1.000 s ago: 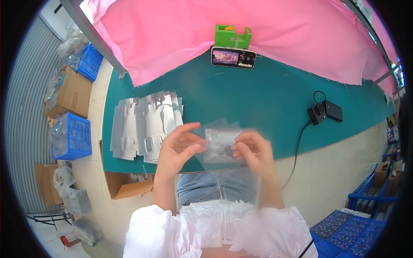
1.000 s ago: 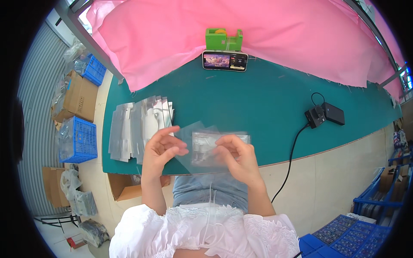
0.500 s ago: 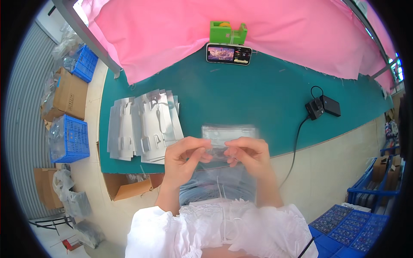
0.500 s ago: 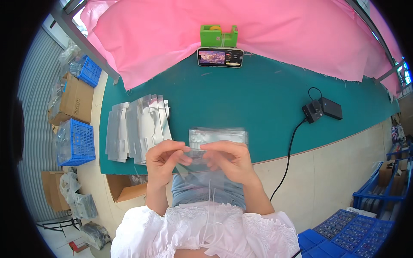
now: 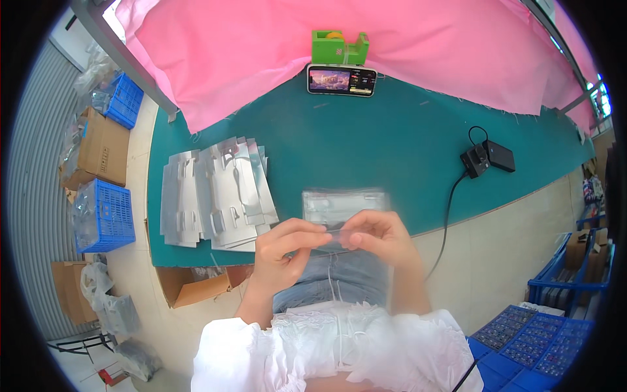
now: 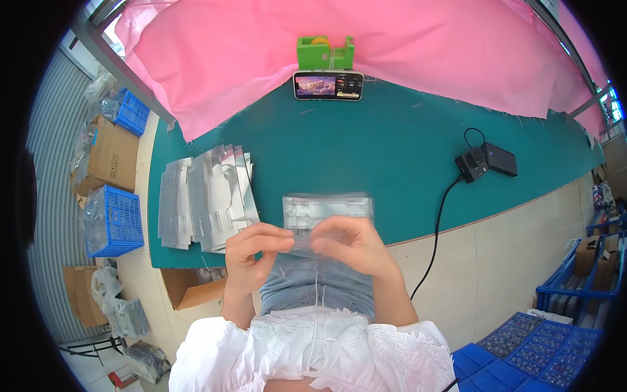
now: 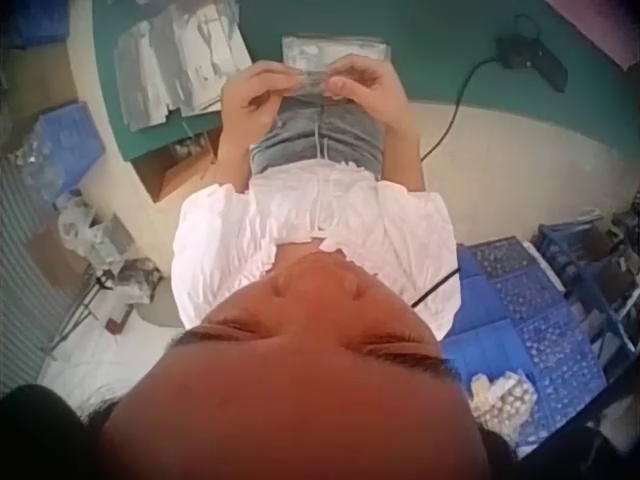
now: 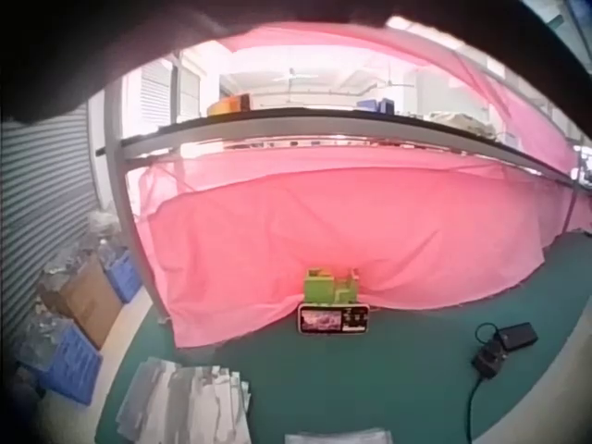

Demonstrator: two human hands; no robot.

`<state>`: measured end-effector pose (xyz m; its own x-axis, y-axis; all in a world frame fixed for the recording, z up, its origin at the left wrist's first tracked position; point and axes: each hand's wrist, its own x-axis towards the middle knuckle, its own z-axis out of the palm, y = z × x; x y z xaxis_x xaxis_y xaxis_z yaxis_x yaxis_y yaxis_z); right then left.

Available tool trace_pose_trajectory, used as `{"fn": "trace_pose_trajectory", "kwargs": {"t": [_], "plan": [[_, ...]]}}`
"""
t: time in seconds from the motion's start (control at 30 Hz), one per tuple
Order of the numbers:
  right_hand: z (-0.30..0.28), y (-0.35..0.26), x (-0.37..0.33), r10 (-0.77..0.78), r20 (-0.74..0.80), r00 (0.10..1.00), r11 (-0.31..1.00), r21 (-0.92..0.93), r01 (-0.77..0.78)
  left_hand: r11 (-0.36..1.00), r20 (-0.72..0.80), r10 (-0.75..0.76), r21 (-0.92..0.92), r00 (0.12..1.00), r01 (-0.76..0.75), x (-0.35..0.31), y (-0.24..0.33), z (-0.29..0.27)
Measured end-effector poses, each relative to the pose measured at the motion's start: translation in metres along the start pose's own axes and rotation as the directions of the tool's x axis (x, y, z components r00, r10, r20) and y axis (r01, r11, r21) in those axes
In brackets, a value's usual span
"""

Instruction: Packaging and sealing items into silver adhesive pouches at a factory workstation.

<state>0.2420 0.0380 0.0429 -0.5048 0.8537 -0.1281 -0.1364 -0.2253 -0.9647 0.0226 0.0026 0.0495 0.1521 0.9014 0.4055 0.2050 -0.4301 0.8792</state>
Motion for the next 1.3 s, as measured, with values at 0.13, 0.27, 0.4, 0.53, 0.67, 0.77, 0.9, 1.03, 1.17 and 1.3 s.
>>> {"fn": "trace_pose_trajectory", "kwargs": {"t": [0.13, 0.27, 0.4, 0.53, 0.67, 0.77, 0.9, 1.03, 1.17, 1.3], "plan": [[-0.002, -0.031, -0.014, -0.166, -0.037, 0.985, 0.943, -0.298, 0.148, 0.974, 0.251, -0.002, -0.219, 0.968, 0.059, 0.014, 0.026, -0.017], [0.001, -0.058, -0.026, -0.360, -0.002, 0.933, 0.870, -0.362, 0.335, 0.899, 0.340, -0.098, -0.373, 0.935, 0.230, 0.015, 0.043, -0.026], [0.010, -0.050, -0.017, -0.350, 0.022, 0.936, 0.807, -0.501, 0.314, 0.911, 0.405, -0.222, -0.238, 0.887, 0.337, 0.024, 0.040, -0.016], [0.010, -0.040, -0.019, -0.280, -0.049, 0.959, 0.893, -0.380, 0.241, 0.959, 0.339, -0.258, -0.022, 0.905, 0.282, 0.021, 0.044, -0.009], [0.009, -0.052, -0.010, -0.539, 0.078, 0.839, 0.701, -0.512, 0.497, 0.984, 0.227, -0.166, 0.108, 0.960, 0.144, 0.026, 0.071, -0.008], [0.011, -0.051, -0.009, -0.593, 0.077, 0.802, 0.706, -0.429, 0.563, 0.985, 0.176, -0.097, 0.160, 0.980, 0.069, 0.024, 0.079, -0.008], [0.015, -0.043, -0.017, -0.481, -0.009, 0.877, 0.825, -0.343, 0.449, 0.984, 0.140, -0.132, 0.137, 0.981, 0.113, 0.016, 0.075, -0.006], [0.016, -0.040, -0.030, -0.351, 0.014, 0.936, 0.917, -0.197, 0.347, 0.975, 0.252, -0.215, 0.113, 0.944, 0.192, 0.010, 0.083, -0.011], [0.016, -0.031, -0.025, -0.324, -0.047, 0.945, 0.937, -0.154, 0.314, 0.975, 0.247, -0.205, 0.131, 0.947, 0.177, 0.012, 0.069, -0.005], [0.013, -0.021, -0.022, -0.276, -0.081, 0.958, 0.944, -0.210, 0.254, 0.965, 0.124, -0.220, 0.172, 0.968, 0.198, 0.004, 0.059, 0.004]]}}
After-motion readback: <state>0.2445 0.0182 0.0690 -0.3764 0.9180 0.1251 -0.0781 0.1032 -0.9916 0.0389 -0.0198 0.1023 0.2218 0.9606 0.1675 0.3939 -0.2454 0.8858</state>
